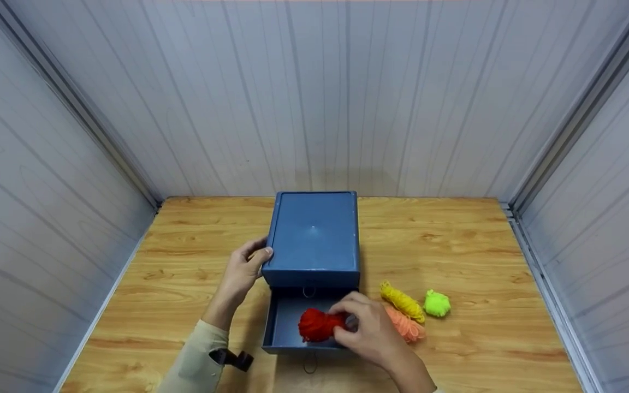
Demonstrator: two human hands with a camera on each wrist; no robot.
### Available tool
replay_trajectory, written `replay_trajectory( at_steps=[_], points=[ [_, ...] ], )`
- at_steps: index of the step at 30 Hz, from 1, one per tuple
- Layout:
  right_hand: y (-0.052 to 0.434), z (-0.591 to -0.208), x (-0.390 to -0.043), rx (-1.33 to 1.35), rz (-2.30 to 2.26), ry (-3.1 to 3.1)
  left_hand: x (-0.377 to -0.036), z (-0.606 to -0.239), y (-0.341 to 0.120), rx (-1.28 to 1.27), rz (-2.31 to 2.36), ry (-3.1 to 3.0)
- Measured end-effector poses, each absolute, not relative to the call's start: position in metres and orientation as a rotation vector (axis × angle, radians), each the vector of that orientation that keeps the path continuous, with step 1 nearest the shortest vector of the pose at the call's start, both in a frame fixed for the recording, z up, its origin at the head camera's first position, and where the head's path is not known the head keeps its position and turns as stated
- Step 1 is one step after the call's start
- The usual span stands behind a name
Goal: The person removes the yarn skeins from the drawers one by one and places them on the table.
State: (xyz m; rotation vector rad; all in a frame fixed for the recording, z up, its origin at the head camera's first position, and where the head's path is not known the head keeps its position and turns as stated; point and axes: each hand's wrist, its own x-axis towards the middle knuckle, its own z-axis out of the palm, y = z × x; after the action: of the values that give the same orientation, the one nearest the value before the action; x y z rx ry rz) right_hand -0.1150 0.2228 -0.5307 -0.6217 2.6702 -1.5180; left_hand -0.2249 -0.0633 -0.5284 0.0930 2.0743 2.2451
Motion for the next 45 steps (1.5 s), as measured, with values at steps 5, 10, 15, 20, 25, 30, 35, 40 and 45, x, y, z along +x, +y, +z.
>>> replay_trajectory(
  at_steps=[5,10,15,20,25,30,35,40,45],
  points=[
    [0.235,-0.528,-0.113,-0.570,-1.569,2.674,-0.224,-0.527,-0.064,0.096,2.230,2.089],
    [0.246,-0.526,-0.112,-0.537,-1.582,2.730,-0.223,-0.526,-0.065,0.095,2.230,2.087],
    [0.257,-0.525,-0.112,-0.395,-1.623,2.756,-0.225,-0.524,-0.064,0.101,2.242,2.075],
    [0.267,-0.523,-0.111,-0.257,-1.644,2.781,-0.226,-0.525,-0.063,0.099,2.256,2.069],
    [0.277,-0.526,-0.109,-0.205,-1.657,2.825,-0.225,-0.527,-0.063,0.077,2.241,2.075],
    [0.288,-0.534,-0.108,-0.171,-1.659,2.871,-0.224,-0.527,-0.063,0.089,2.236,2.085],
    [0.304,-0.544,-0.108,-0.077,-1.598,2.924,-0.224,-0.527,-0.063,0.089,2.226,2.095],
    [0.322,-0.555,-0.108,0.024,-1.563,2.927,-0.224,-0.526,-0.064,0.096,2.240,2.085],
    [0.339,-0.569,-0.107,0.126,-1.518,2.920,-0.223,-0.527,-0.064,0.095,2.247,2.079]
  ],
)
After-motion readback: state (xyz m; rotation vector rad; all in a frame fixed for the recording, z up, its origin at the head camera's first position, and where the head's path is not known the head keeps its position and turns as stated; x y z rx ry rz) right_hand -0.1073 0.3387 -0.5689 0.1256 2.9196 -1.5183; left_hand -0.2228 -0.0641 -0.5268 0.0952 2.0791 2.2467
